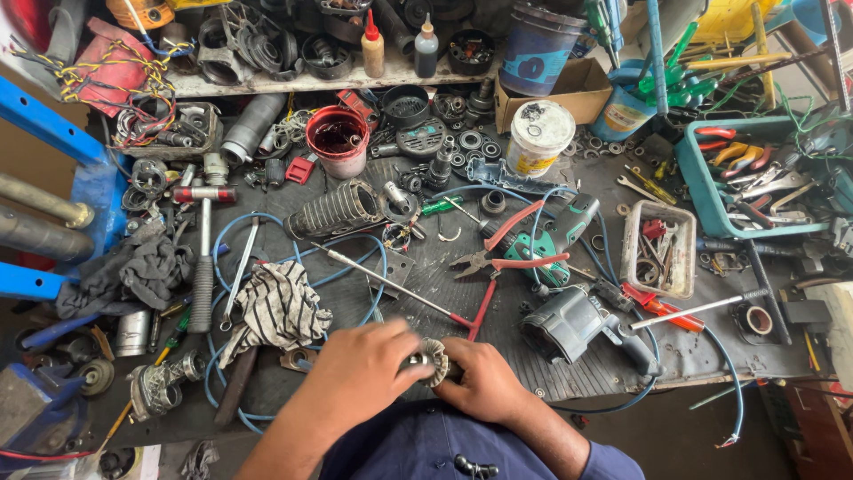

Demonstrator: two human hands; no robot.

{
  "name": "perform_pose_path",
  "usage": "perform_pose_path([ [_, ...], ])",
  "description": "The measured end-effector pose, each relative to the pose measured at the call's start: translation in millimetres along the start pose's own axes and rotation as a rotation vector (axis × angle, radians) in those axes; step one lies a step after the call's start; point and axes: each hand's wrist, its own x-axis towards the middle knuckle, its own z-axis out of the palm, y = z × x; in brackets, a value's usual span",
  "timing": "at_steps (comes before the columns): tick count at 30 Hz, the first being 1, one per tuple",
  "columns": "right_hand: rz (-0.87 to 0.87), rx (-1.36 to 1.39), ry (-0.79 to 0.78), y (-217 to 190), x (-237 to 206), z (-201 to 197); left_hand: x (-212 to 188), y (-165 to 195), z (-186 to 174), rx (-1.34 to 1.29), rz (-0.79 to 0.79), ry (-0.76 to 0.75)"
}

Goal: The person assembles a small cylindrical electrical component by inserting a rotor into a housing. They use a hammer to tap the rotor into place, then clean the housing interior with a wire brush and wipe it with a cloth before inserting the rotor again.

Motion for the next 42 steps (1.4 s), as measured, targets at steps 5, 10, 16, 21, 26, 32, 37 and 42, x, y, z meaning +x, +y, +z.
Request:
perform_pose_path([
  [5,0.068,0.076,0.036,2.2,2.3,0.9,-4.9,0.9,-18.8,-0.138,0.095,0.057],
  [10,0.043,0.072,0.050,2.5,3.5,1.7,-4.5,5.5,-10.7,-0.172,0.075,0.042],
  [16,0.079,0.025,0.003,3.2,3.8,2.1,-8.0,-5.1,0.4,-0.174,0.080,0.039],
  [21,-0.024,-0.024,-0.014,2.7,5.3,1.5,-7.7,-10.6,8.2,-0.210,0.064,0.049],
  [26,0.031,-0.034,-0.062,0.5,8.3,-0.2,-6.7,-15.0,12.2,-0.249,-0.004,0.038],
  [32,0.009,-0.037,-0.041,0.2,10.6,-1.3,-7.3,-20.6,8.5,-0.276,0.016,0.065],
  [37,0.020,-0.026,-0.043,0.2,10.2,-0.9,-7.0,-17.5,5.3,-0.262,0.036,0.057],
  [42,-0.006,0.162,-0.043,-0.3,12.2,0.1,-4.9,-13.1,4.7,-0.354,0.008,0.078],
])
